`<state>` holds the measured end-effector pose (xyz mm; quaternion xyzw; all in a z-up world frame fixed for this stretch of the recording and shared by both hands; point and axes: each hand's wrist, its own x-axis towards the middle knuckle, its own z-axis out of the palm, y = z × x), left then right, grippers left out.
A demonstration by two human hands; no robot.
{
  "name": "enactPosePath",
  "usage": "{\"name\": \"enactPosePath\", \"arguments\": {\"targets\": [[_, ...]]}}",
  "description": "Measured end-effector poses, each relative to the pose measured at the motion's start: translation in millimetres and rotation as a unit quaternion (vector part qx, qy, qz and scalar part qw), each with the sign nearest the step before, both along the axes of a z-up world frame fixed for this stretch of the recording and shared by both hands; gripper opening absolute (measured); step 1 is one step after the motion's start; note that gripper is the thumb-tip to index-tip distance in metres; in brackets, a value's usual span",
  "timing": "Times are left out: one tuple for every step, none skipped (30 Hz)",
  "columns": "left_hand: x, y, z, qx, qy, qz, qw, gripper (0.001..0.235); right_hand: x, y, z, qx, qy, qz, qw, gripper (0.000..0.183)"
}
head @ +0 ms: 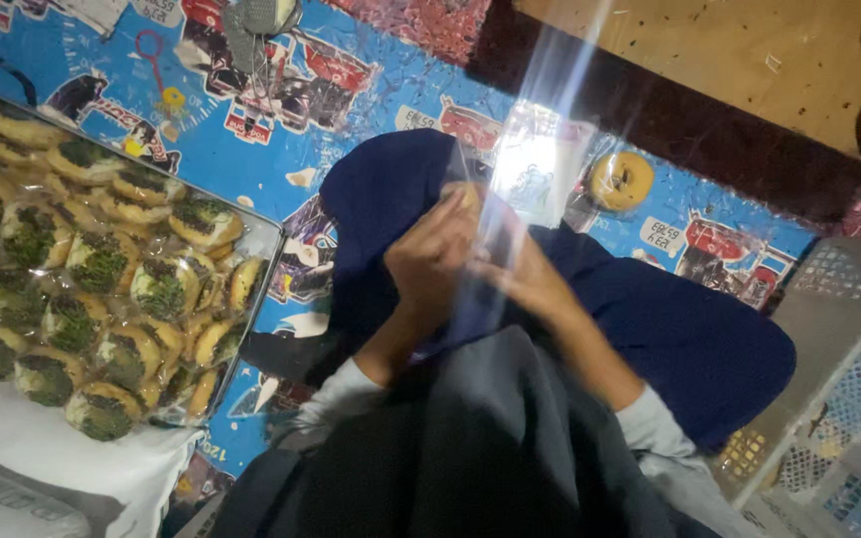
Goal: The person sits on the floor and repeatedly picks up ring-shaped pastries, places each into a clear plastic bag, and sets the sealed bag into a white plastic basket. The workspace includes a tray of pastries, a stack of bags, and a basket for finished units.
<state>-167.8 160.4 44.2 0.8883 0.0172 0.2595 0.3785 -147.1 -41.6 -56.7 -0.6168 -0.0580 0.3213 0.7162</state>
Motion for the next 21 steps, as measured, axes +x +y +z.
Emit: {"name": "enactPosePath", "arguments": {"targets": [[1,0,-3,0.02,-0.06,0.015,0.998,0.031,-5,14,-2,0.04,0.032,-0.043,0.998,0.074],[3,1,-8,0.04,-0.119,0.029,0.992,0.04,-6,23,-2,0.079,0.065,-0.086,0.991,0.069],[9,6,-14,-0.136,-0.051,0.037,0.989,0.039,1,33,-1,0.099,0.067,-0.073,0.99,0.062],[16,15,-21,-0.306,0.02,0.045,0.951,0.04,13,45,-1,0.106,0.057,-0.06,0.991,0.061],[21,23,-27,-0.465,0.093,0.053,0.879,0.041,23,54,0,0.111,0.049,-0.056,0.991,0.059],[24,32,-34,-0.539,0.139,0.028,0.83,0.044,32,62,2,0.105,0.032,-0.055,0.992,0.058],[23,39,-41,-0.611,0.186,0.004,0.77,0.051,35,66,3,0.089,0.024,-0.055,0.994,0.057],[19,45,-47,-0.675,0.23,-0.019,0.7,0.059,34,67,5,0.07,0.016,-0.056,0.996,0.056],[16,48,-52,-0.617,0.231,-0.018,0.752,0.048,36,68,6,0.049,0.004,-0.06,0.997,0.054],[15,51,-55,-0.555,0.231,-0.018,0.799,0.037,35,66,7,0.025,-0.014,-0.07,0.997,0.053],[13,50,-57,-0.49,0.23,-0.02,0.841,0.026,33,63,8,0.008,-0.029,-0.089,0.996,0.052],[12,47,-57,-0.481,0.183,-0.024,0.857,0.022,31,60,7,-0.007,-0.058,-0.119,0.991,0.051],[5,46,-55,-0.472,0.139,-0.026,0.87,0.019,25,58,5,-0.025,-0.086,-0.159,0.983,0.05],[0,43,-53,-0.461,0.095,-0.028,0.882,0.017,19,57,2,-0.046,-0.111,-0.197,0.973,0.048],[-2,40,-50,-0.397,0.059,-0.015,0.916,0.017,18,57,-1,-0.061,-0.126,-0.215,0.967,0.047],[-6,37,-45,-0.331,0.023,-0.003,0.943,0.019,17,57,-5,-0.071,-0.137,-0.224,0.962,0.046],[-10,36,-41,-0.261,-0.016,0.009,0.965,0.022,15,60,-9,-0.075,-0.141,-0.223,0.962,0.045],[-14,36,-37,-0.228,0.02,0.031,0.973,0.024,11,61,-14,-0.072,-0.134,-0.204,0.967,0.044],[-16,36,-35,-0.194,0.053,0.051,0.978,0.027,9,60,-20,-0.073,-0.124,-0.186,0.972,0.043],[-17,35,-35,-0.161,0.087,0.071,0.981,0.03,5,57,-27,-0.077,-0.106,-0.168,0.977,0.043],[-21,35,-38,-0.147,0.106,0.077,0.98,0.026,-3,53,-36,-0.085,-0.091,-0.155,0.98,0.042]]}}
